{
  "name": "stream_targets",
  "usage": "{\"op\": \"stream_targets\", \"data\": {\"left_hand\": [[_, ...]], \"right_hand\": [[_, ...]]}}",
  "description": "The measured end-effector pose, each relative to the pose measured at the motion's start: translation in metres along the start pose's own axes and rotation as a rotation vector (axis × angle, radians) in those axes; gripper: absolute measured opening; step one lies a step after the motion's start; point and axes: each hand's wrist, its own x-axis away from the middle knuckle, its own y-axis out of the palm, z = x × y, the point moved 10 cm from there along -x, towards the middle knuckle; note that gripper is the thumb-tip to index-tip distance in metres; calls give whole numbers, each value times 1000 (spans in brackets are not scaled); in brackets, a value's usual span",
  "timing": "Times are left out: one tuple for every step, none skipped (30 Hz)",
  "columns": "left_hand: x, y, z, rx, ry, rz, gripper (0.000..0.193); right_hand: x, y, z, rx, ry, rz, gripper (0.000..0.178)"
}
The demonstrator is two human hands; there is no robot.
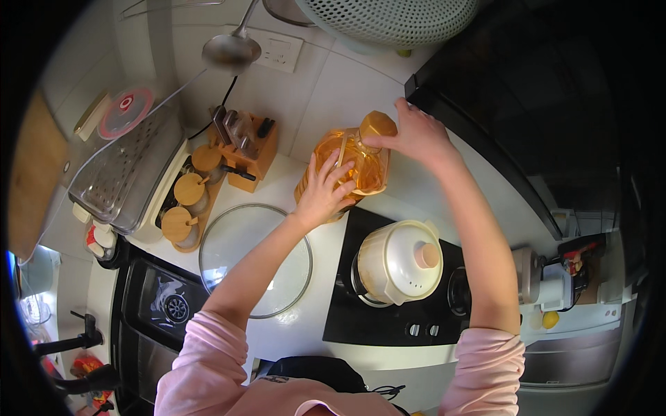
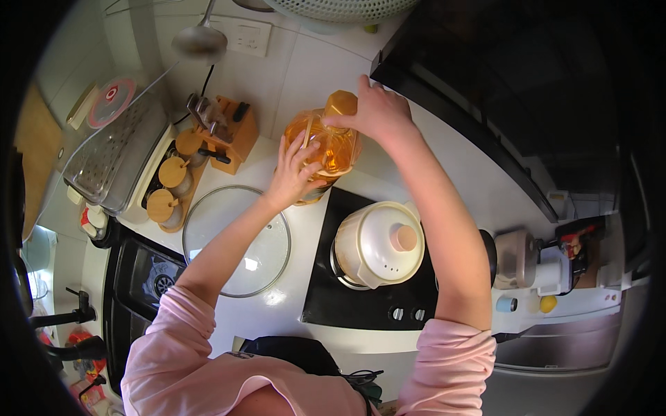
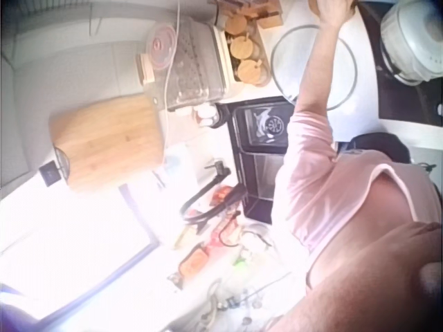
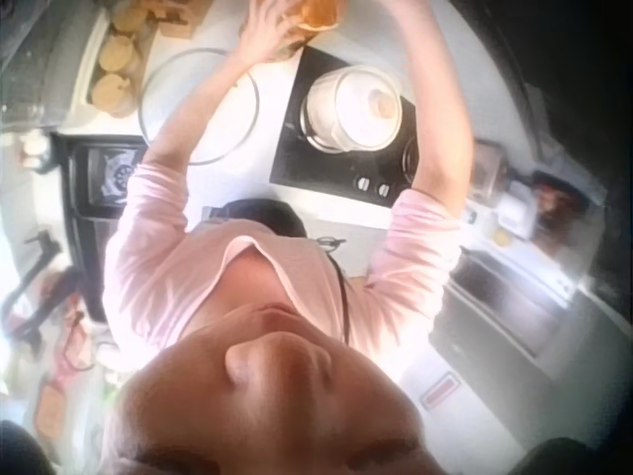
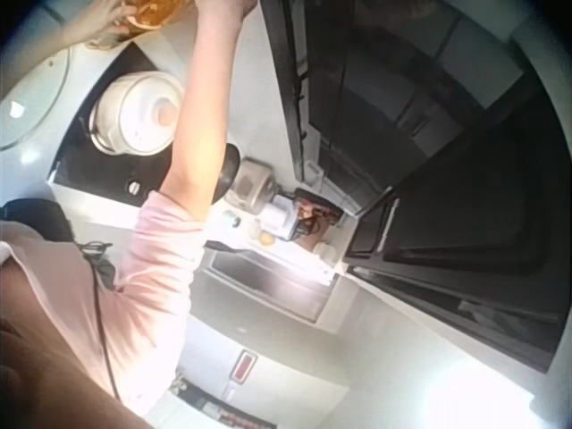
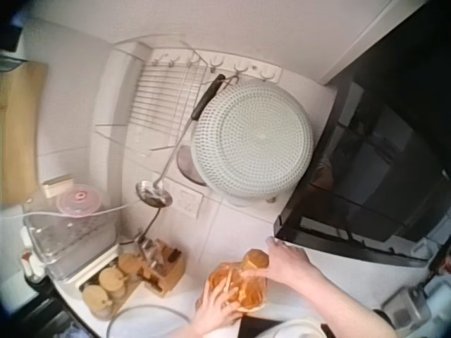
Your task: The person pours oil into a wok on the stove, swirls it to coat the surface, then washes a bowl and places it on a drying rack. They wipe the countertop and stove, wash their hands, and dry them with a towel.
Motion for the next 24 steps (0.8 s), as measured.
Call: {"op": "stream_targets", "data": {"left_hand": [[-4,0,0,25,13,-1,54],[-6,0,-1,43,20,3,55],[-6,-2,-5,50,26,0,57],[-6,-4,-8,57,32,-2,59],[-8,-3,-5,70,34,-10,58],[-7,-6,-7,65,31,-25,57],[-6,-7,-8,61,28,-38,56],[-6,-7,-11,56,22,-45,55],[-4,-6,-13,52,16,-52,54],[-3,-6,-15,49,10,-59,53],[-2,-6,-14,52,9,-60,53],[-2,-7,-13,52,8,-63,53],[-2,-7,-12,52,6,-67,53],[-3,-9,-11,50,-4,-63,53],[-6,-11,-9,50,-13,-59,53],[-6,-11,-7,53,-20,-56,53],[-4,-12,-8,44,-25,-36,55],[-4,-11,-9,36,-22,-19,56],[-5,-9,-9,33,-17,-2,58],[-9,-5,-4,19,-11,19,61],[-9,-3,-2,3,-10,27,63],[-10,0,-2,-9,-5,34,66],[-10,5,-15,-1,-68,-56,59],[-8,1,-22,-16,-170,-102,66]], "right_hand": [[0,0,-3,-45,-292,111,77],[9,-5,-13,-94,-584,218,78],[-2,2,-12,-80,-556,136,80],[-13,8,-12,-64,-527,54,82],[-16,13,-9,-40,-487,-31,84],[-16,7,-13,-30,-211,-211,81],[-22,11,-13,20,-114,-196,83],[-29,13,-11,71,-13,-175,84],[-32,14,-5,123,88,-154,86],[-35,11,-16,84,-50,-78,84],[-33,13,-21,47,-182,-11,82],[-28,9,-28,7,-317,57,80],[-32,16,-23,25,-327,-50,77],[-38,17,-21,39,-337,-155,74],[-39,24,-21,52,-344,-259,71],[-41,23,-12,12,-245,-215,52],[-42,22,-13,85,-164,-152,51],[-42,21,-16,155,-77,-85,50],[-38,19,-10,225,17,-20,49],[-43,28,5,309,-20,22,54],[-36,24,17,140,88,100,57],[-26,25,29,-25,204,182,60],[3,17,7,-23,104,219,61],[41,13,-13,-14,18,249,62]]}}
